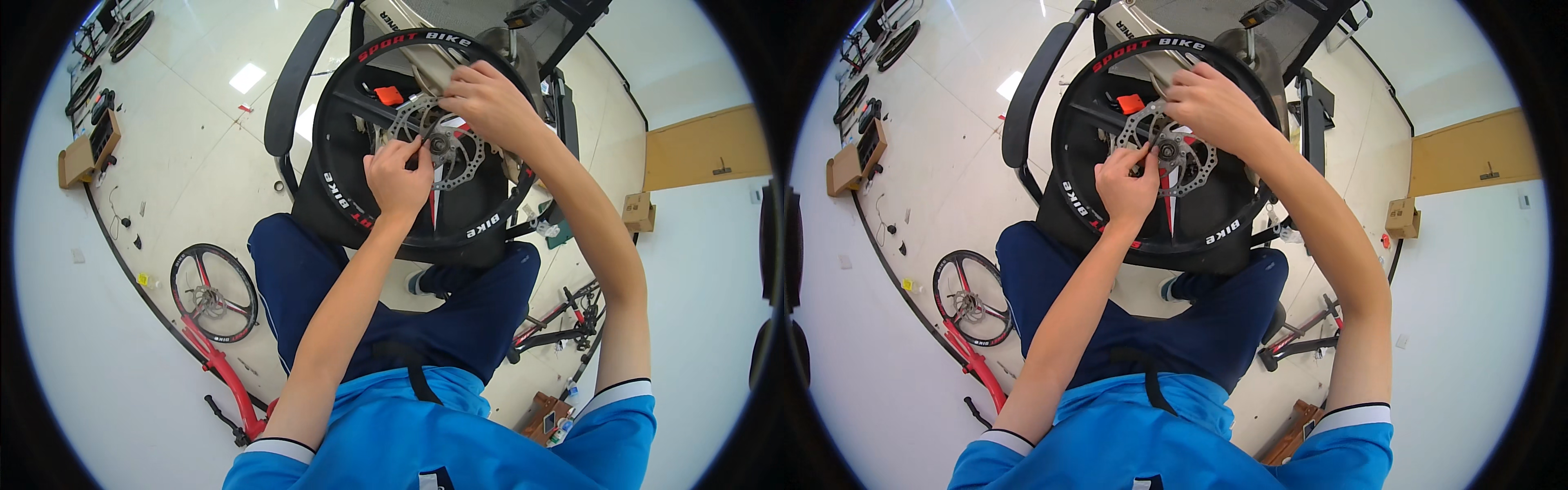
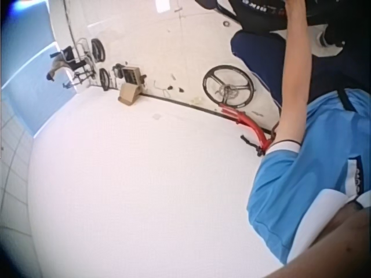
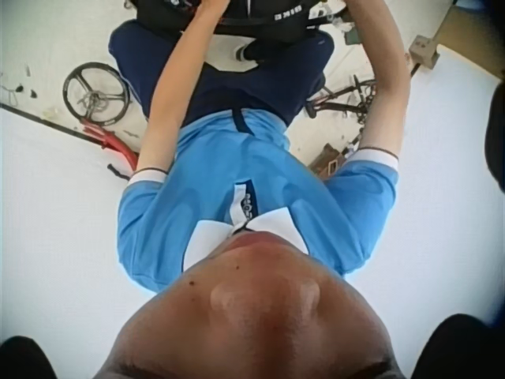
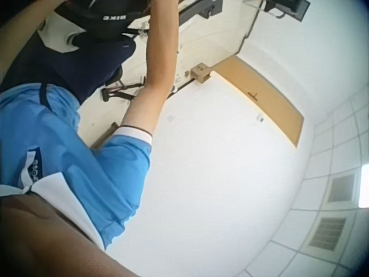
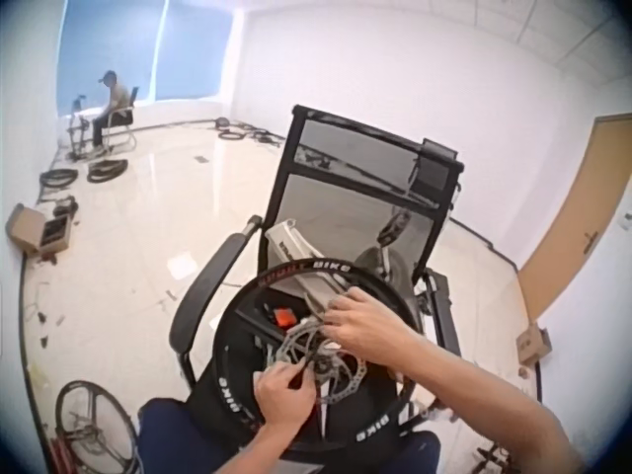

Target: The person assembles a bicycle wheel by hand, attaching a disc brake rotor to the hub and securing it with bolts. The person uses a wrench to tighten the bolts and ensures the rotor is properly aligned.

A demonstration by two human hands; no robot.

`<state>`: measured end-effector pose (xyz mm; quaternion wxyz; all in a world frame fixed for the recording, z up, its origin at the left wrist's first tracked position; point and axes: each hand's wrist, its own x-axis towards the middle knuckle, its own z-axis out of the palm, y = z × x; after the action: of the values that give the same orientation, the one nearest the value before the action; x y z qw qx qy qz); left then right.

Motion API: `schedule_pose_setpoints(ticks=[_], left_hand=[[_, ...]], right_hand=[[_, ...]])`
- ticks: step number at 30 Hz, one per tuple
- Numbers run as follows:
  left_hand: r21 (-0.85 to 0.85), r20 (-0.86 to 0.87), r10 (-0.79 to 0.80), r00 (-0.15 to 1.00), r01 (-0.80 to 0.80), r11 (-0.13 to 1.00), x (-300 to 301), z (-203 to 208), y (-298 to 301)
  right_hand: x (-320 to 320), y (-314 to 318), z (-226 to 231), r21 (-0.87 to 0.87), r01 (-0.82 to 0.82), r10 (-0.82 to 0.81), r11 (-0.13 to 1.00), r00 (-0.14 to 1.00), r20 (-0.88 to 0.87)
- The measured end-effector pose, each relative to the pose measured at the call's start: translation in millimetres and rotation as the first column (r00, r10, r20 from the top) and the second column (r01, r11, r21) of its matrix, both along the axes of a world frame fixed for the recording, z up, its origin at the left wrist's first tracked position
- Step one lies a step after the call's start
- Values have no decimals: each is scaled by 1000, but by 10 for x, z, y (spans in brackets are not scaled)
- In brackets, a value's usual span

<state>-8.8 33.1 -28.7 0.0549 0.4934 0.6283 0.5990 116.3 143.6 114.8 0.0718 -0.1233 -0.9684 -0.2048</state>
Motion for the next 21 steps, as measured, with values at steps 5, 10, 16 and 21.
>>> schedule_pose_setpoints(ticks=[5, 10, 16, 21], left_hand=[[30, 21, -13, 1000, 12, 999, 20, -10, -7], [-1, 56, -26, 998, 26, 1000, -74, -34, -28], [4, 95, -153, 984, 154, 988, -151, -35, 1], [20, -9, -187, 982, 187, 982, -200, -51, 53]], right_hand=[[-363, 44, 38, -22, -12, 15, 1000, 991, 134], [-355, 17, 100, -13, 60, -57, 998, 979, 194], [78, -245, -173, -895, -18, -715, 445, 595, -367], [-14, -507, -452, -938, -119, -747, 326, 575, -333]])
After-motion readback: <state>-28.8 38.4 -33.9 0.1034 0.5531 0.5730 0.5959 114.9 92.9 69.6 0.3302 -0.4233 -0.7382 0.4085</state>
